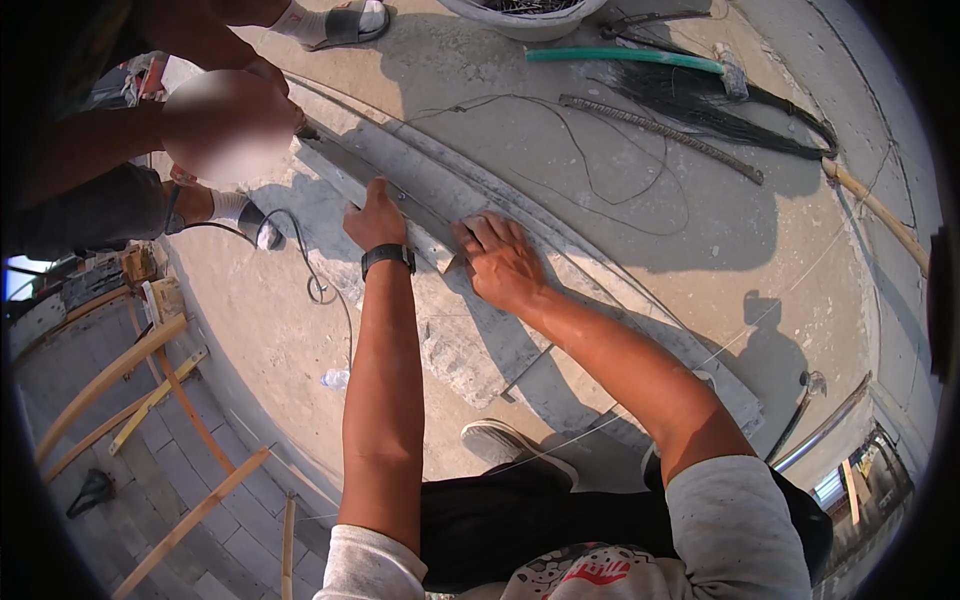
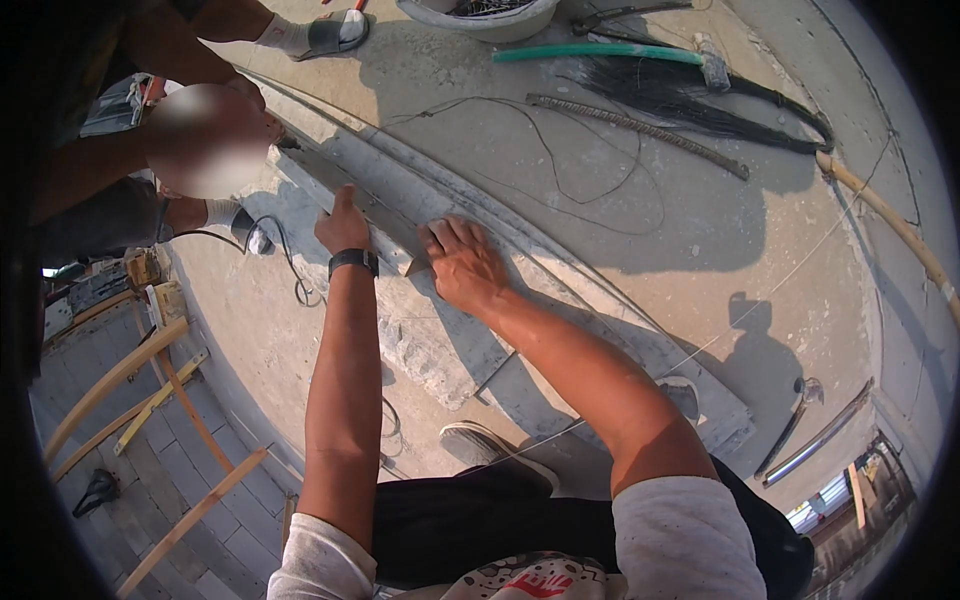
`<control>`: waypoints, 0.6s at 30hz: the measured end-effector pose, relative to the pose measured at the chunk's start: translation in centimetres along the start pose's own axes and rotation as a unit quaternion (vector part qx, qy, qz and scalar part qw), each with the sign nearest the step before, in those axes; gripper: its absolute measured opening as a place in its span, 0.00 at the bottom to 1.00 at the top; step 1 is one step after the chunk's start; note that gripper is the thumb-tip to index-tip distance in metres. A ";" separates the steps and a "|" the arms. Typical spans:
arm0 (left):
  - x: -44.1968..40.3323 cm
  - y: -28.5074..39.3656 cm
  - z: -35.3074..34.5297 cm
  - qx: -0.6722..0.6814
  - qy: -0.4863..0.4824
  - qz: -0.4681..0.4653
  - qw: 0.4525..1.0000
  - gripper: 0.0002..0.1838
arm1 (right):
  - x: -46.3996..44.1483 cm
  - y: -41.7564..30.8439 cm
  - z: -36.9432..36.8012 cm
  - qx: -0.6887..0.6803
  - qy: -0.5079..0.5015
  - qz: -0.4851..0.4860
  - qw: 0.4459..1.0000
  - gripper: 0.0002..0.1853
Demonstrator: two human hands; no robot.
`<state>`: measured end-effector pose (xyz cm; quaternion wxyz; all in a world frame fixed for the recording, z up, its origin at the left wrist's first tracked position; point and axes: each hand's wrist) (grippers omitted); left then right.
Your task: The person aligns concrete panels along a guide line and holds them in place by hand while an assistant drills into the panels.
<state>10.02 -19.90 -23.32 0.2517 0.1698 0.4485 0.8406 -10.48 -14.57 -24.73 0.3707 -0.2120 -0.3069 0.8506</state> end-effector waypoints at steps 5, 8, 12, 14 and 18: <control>-0.2 -0.3 0.0 -0.003 0.010 0.004 1.000 0.23 | -0.1 0.0 0.0 -0.007 0.022 0.005 1.000 0.20; -0.2 -0.2 0.0 -0.002 0.010 0.005 1.000 0.24 | -0.1 0.0 0.0 -0.011 0.026 0.006 1.000 0.19; 0.2 0.2 -0.1 0.003 0.015 0.010 1.000 0.24 | 0.0 0.0 0.1 -0.004 0.008 0.002 1.000 0.19; 0.2 0.2 -0.1 0.008 0.016 0.007 1.000 0.25 | -0.1 0.0 0.0 0.004 0.005 0.001 1.000 0.19; 0.1 0.2 0.0 0.019 -0.001 0.005 1.000 0.27 | -0.1 0.1 -0.3 -0.001 -0.008 -0.002 1.000 0.21</control>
Point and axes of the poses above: each hand's wrist, its own x-axis away from the middle knuckle, its own z-axis out of the back of the hand, y = z × x, and after that the axes turned 11 degrees about -y, right-handed
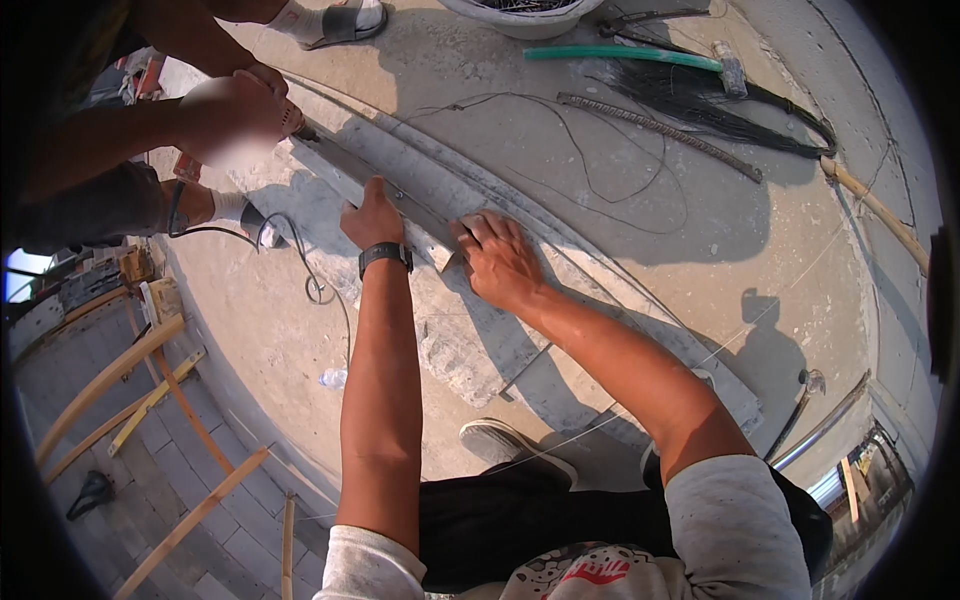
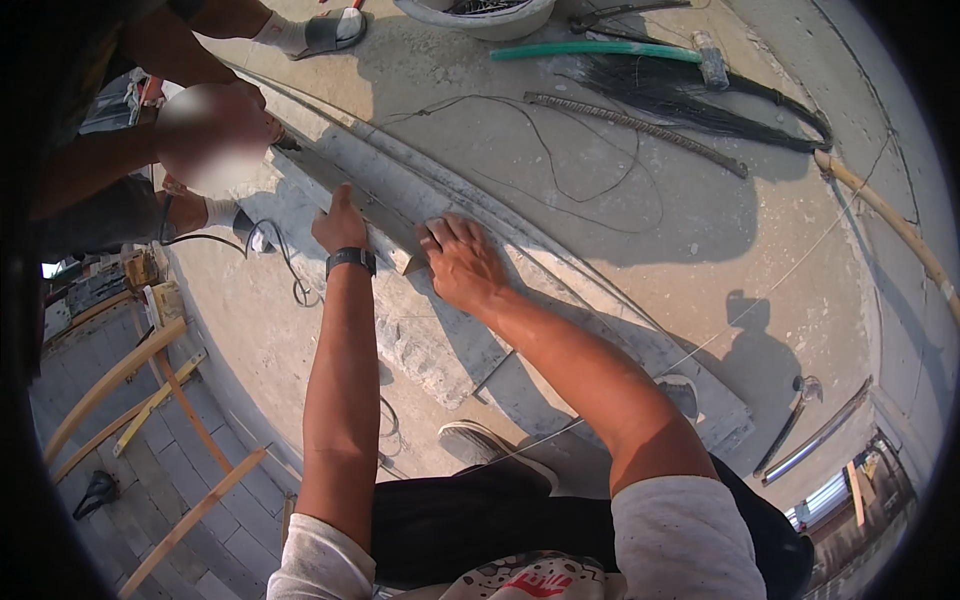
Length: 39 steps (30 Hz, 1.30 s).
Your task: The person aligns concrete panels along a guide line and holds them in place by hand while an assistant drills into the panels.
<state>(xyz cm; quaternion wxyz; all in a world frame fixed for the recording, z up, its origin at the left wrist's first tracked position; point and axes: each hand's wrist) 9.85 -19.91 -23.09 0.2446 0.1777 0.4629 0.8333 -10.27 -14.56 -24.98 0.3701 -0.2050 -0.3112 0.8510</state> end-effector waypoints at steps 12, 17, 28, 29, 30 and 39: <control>-0.4 -0.3 0.1 -0.064 0.004 0.021 0.998 0.31 | 0.3 -0.1 0.3 0.016 -0.044 -0.016 0.999 0.22; 0.2 0.4 0.2 -0.069 -0.022 -0.017 0.997 0.29 | 0.2 0.0 0.1 0.015 -0.026 -0.011 0.999 0.21; -0.4 -1.0 0.0 -0.012 -0.037 -0.036 0.999 0.39 | -0.1 0.0 0.5 -0.006 0.027 0.017 0.999 0.21; -1.0 -2.0 0.1 -0.132 -0.015 -0.046 0.990 0.41 | 0.0 0.0 0.6 -0.006 0.028 0.017 0.999 0.21; -0.9 -1.7 0.1 -0.191 -0.005 -0.051 0.980 0.42 | 0.0 0.0 0.8 -0.006 0.024 0.018 1.000 0.21; -0.2 0.7 1.0 -0.163 -0.124 -0.006 0.979 0.47 | 0.0 0.1 -0.1 0.020 -0.002 0.004 1.000 0.20</control>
Point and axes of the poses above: each hand's wrist, its own x-axis away from the middle knuckle, its own z-axis out of the back of the hand, y = z × x, and after that the axes turned 11 degrees about -y, right-handed
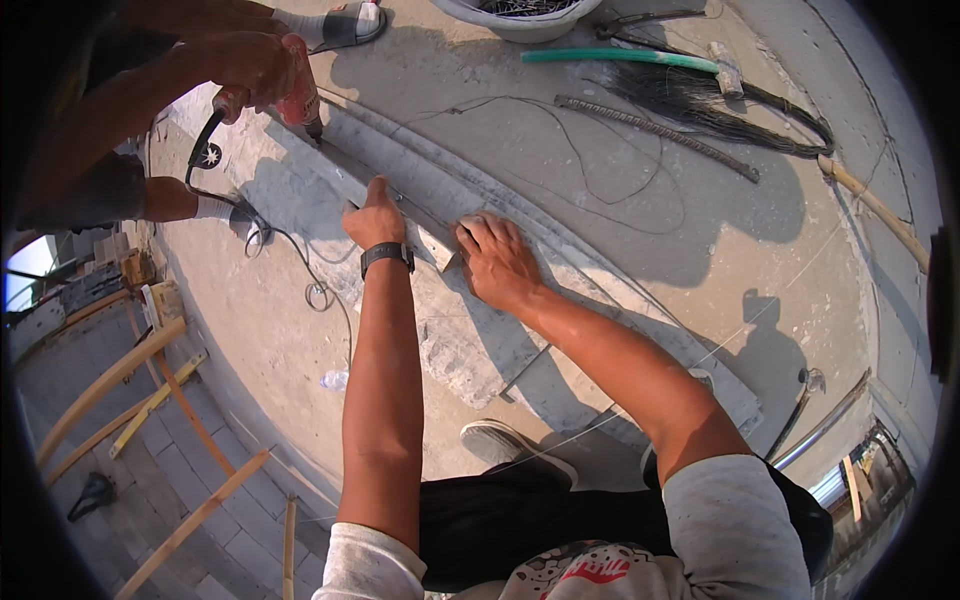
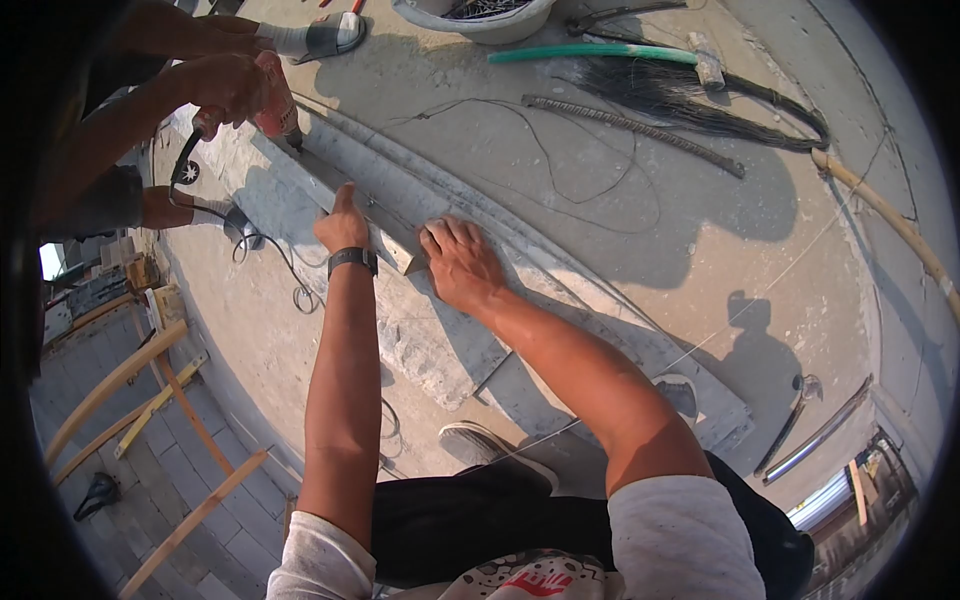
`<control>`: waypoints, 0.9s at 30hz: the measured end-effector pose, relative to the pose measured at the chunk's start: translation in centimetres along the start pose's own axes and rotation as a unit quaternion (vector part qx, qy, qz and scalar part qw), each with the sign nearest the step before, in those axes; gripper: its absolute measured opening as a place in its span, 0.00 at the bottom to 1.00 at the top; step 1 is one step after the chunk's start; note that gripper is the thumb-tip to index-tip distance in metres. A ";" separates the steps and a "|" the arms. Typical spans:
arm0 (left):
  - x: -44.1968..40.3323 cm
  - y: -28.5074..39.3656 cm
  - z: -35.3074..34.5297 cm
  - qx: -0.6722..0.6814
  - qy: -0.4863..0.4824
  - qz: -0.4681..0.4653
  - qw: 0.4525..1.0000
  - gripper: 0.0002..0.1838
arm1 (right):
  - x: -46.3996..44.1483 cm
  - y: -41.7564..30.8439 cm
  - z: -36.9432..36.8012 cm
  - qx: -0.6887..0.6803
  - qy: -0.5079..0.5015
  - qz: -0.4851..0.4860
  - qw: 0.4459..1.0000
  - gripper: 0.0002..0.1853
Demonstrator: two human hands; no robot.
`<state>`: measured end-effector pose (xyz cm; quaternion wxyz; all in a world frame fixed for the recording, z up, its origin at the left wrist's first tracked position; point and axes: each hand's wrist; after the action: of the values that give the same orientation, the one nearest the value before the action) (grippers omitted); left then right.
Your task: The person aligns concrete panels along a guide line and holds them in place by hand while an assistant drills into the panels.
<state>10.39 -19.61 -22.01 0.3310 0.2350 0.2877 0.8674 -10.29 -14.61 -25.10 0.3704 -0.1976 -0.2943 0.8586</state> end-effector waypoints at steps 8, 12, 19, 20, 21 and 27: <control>0.8 1.6 -0.9 0.130 0.093 0.047 0.986 0.43 | -0.1 -0.1 0.7 -0.010 0.003 0.007 1.000 0.20; 0.5 0.8 -1.3 0.134 0.114 0.030 0.984 0.45 | -0.1 -0.4 1.0 -0.024 0.000 0.006 1.000 0.22; 1.7 2.4 -0.8 0.080 0.107 0.049 0.990 0.44 | -0.3 -0.4 0.8 -0.008 0.018 0.010 1.000 0.24; 2.0 2.8 -0.6 0.103 0.096 0.033 0.990 0.43 | -0.3 -0.4 0.8 -0.007 0.021 0.012 1.000 0.24; 2.0 2.9 -0.5 0.125 0.085 0.017 0.988 0.42 | -0.3 -0.4 0.7 -0.012 0.016 0.009 1.000 0.24; 1.0 1.4 -0.9 0.146 0.077 0.021 0.986 0.33 | -0.1 -0.2 0.4 -0.005 0.035 0.010 0.999 0.23</control>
<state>8.59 -20.04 -21.56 0.2515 0.2190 0.4313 0.8383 -10.33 -14.74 -24.65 0.3707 -0.2318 -0.2835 0.8535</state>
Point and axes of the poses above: each hand's wrist, its own x-axis away from the middle knuckle, its own z-axis out of the back of the hand, y = z × x, and after that the axes turned 11 degrees about -y, right-handed
